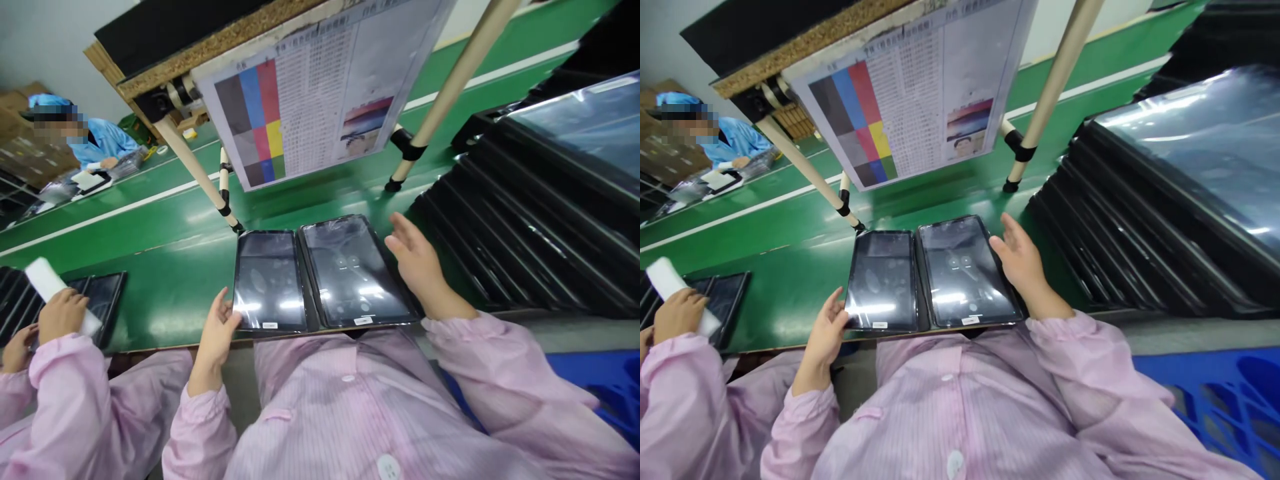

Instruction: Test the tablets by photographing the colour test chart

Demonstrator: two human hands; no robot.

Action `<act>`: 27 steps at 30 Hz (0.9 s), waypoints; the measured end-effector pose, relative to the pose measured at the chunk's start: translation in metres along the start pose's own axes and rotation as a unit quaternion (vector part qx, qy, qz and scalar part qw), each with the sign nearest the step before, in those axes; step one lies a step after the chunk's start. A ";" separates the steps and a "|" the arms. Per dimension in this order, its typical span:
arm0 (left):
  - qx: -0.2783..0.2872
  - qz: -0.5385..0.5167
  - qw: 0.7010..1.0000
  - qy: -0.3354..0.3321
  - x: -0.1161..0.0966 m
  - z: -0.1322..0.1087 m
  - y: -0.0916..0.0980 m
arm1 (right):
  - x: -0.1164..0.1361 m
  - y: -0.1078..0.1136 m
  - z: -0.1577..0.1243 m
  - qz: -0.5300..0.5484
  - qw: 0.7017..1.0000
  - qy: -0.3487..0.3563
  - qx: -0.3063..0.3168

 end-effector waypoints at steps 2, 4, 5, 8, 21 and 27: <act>-0.001 -0.058 0.998 0.031 -0.005 0.004 -0.006 | 0.010 -0.003 -0.006 -0.004 0.999 0.039 0.010; 0.013 -0.076 0.996 0.037 -0.009 0.006 -0.016 | 0.023 -0.010 -0.013 -0.016 0.996 0.085 0.038; 0.024 -0.078 0.996 0.040 -0.010 0.006 -0.020 | 0.031 -0.014 -0.018 -0.027 0.992 0.112 0.052; 0.038 -0.106 0.992 0.060 -0.012 0.000 -0.027 | 0.053 -0.027 -0.036 -0.077 0.971 0.198 0.110; 0.049 -0.261 0.958 -0.105 -0.070 -0.053 -0.048 | 0.100 -0.063 -0.116 0.125 0.953 0.121 0.250; -0.024 -0.237 0.929 -0.285 -0.066 -0.057 -0.086 | 0.097 -0.069 -0.105 0.191 0.963 -0.059 0.180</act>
Point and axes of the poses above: each hand's wrist, its own z-axis towards the middle knuckle, its own y-axis out of the back of the hand, x = y × z, the point moved 3 cm from there along z, towards the middle knuckle, and after that the axes turned 14 degrees about -x, right-handed, at the moved point
